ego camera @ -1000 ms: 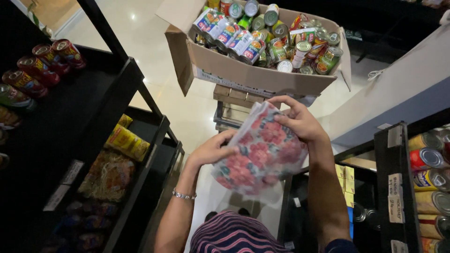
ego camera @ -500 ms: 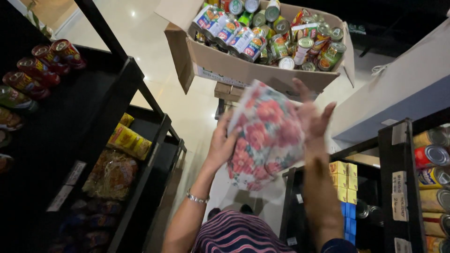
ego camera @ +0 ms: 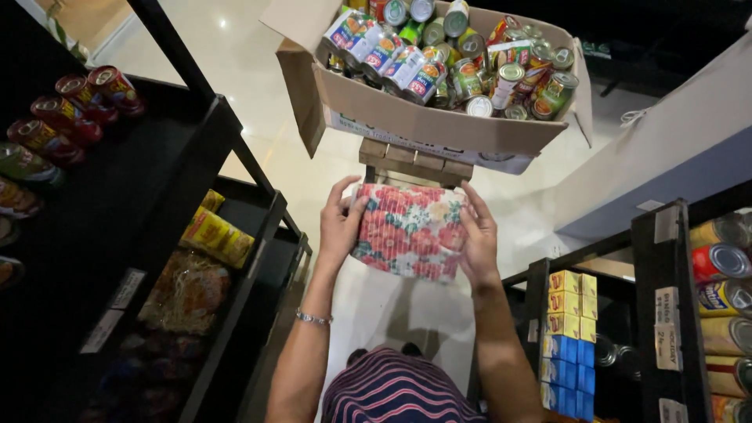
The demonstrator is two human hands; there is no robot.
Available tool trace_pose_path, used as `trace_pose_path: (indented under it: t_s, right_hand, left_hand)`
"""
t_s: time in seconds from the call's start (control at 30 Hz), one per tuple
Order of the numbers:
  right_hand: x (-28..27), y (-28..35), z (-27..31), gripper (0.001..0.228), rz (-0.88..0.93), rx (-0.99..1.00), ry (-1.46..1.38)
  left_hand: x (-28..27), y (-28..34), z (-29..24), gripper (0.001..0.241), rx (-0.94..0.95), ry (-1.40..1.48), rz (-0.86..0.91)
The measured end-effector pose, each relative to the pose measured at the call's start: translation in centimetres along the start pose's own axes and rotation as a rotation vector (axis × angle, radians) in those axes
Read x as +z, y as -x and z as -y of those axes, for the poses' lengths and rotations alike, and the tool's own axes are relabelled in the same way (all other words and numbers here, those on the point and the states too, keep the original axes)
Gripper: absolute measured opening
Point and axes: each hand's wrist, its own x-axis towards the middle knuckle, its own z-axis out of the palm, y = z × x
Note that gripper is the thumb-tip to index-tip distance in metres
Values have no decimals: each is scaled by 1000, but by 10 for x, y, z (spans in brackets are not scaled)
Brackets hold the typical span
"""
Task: Taking various canned goods from a cardboard box, wiping them with a cloth, and placing them onto grocery store shelves.
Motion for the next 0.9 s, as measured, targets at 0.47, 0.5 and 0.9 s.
trace_pose_path:
  t_s: [0.47,0.5,0.9]
  right_hand:
    - [16,6,30,64,90,273,-175]
    - [27,5,51,80,186,203,-387]
    - [6,-10,43,103,230,219,174]
  left_hand:
    - [-15,-11,3,44,485,15,143]
    - [-14,-5,-10,68,669,-83,182]
    - [-44,25,-30,51,133,-1013,226]
